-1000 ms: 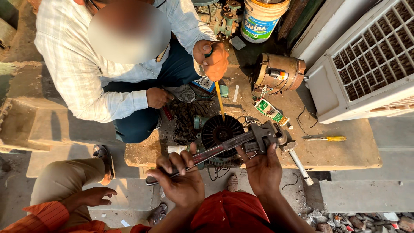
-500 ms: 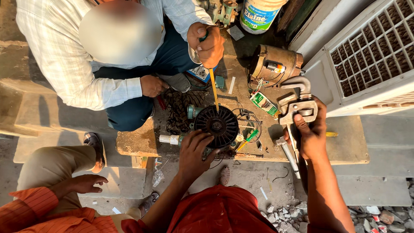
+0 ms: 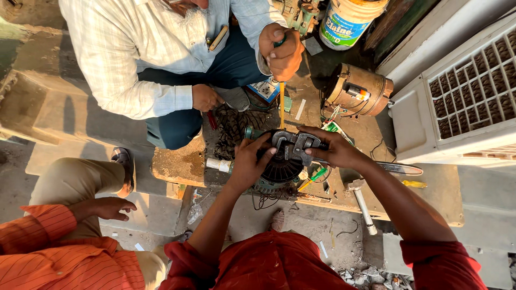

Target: The person uses a hammer to tap a fan impeller onto a motor shaft, then secures it with a nut. Another person assists by using a screwdriver to hold the impeller in place while the nut is tightened with a pipe wrench.

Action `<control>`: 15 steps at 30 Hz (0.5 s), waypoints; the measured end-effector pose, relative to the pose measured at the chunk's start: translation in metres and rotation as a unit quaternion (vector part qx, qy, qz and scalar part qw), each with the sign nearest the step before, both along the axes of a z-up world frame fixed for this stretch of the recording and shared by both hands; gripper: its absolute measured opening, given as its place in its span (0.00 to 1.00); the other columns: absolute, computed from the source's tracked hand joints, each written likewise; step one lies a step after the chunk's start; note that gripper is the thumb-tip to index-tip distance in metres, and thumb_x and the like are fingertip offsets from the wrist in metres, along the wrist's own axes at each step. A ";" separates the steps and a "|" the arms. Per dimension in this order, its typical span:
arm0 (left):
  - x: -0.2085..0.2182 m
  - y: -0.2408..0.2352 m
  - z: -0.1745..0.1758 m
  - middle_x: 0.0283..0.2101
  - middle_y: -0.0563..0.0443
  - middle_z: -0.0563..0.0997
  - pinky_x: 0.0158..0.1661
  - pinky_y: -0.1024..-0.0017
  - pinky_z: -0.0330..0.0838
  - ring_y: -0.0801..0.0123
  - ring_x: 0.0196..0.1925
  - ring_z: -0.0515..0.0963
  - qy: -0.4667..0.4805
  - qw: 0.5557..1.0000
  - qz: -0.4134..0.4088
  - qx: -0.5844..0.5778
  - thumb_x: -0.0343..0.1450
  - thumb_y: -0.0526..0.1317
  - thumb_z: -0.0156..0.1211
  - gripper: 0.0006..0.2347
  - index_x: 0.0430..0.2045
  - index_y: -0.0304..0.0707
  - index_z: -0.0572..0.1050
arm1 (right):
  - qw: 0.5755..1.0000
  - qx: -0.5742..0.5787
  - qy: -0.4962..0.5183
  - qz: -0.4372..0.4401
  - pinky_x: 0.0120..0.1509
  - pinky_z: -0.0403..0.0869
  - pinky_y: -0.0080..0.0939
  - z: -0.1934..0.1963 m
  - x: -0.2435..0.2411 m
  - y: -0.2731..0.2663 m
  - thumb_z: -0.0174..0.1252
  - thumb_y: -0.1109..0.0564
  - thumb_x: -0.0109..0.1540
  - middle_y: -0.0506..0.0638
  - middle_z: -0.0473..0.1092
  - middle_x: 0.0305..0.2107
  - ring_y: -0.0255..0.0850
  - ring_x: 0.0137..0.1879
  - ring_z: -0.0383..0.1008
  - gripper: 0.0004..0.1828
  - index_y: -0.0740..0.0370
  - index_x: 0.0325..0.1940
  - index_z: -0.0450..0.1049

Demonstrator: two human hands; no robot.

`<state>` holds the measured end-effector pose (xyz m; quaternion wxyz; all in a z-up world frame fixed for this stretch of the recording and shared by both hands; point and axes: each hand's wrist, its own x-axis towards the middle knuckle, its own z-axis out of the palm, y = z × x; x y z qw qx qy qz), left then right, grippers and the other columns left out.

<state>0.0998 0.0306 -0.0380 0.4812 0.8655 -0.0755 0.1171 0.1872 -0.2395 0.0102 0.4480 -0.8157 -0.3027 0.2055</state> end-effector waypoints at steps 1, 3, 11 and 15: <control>0.003 0.000 0.001 0.40 0.51 0.86 0.52 0.55 0.61 0.59 0.46 0.75 0.009 1.000 -0.001 -0.004 0.72 0.43 0.64 0.17 0.54 0.37 0.76 | 0.997 0.005 -0.068 0.041 0.61 0.75 0.42 0.000 0.005 0.001 0.66 0.58 0.63 0.56 0.71 0.63 0.42 0.60 0.75 0.37 0.56 0.75 0.63; 0.008 0.000 0.003 0.39 0.50 0.86 0.51 0.55 0.60 0.60 0.44 0.76 0.030 0.999 -0.006 -0.012 0.72 0.42 0.63 0.14 0.50 0.40 0.79 | 0.998 -0.049 -0.020 0.025 0.63 0.77 0.42 -0.001 0.010 0.004 0.65 0.55 0.60 0.50 0.71 0.64 0.40 0.60 0.77 0.37 0.50 0.74 0.63; 0.014 0.000 -0.007 0.38 0.48 0.84 0.51 0.58 0.63 0.58 0.43 0.77 0.018 0.999 -0.005 -0.036 0.73 0.42 0.63 0.12 0.47 0.38 0.78 | 0.997 -0.052 -0.010 0.056 0.59 0.78 0.44 0.003 0.022 0.007 0.66 0.54 0.60 0.49 0.70 0.64 0.38 0.59 0.75 0.38 0.48 0.74 0.63; 0.016 -0.002 -0.014 0.38 0.48 0.83 0.50 0.58 0.62 0.58 0.44 0.77 0.009 1.000 0.000 -0.020 0.73 0.42 0.63 0.12 0.48 0.39 0.76 | 0.993 -0.087 -0.016 0.074 0.50 0.80 0.40 0.010 0.028 0.011 0.66 0.53 0.59 0.46 0.77 0.58 0.35 0.45 0.82 0.37 0.45 0.73 0.65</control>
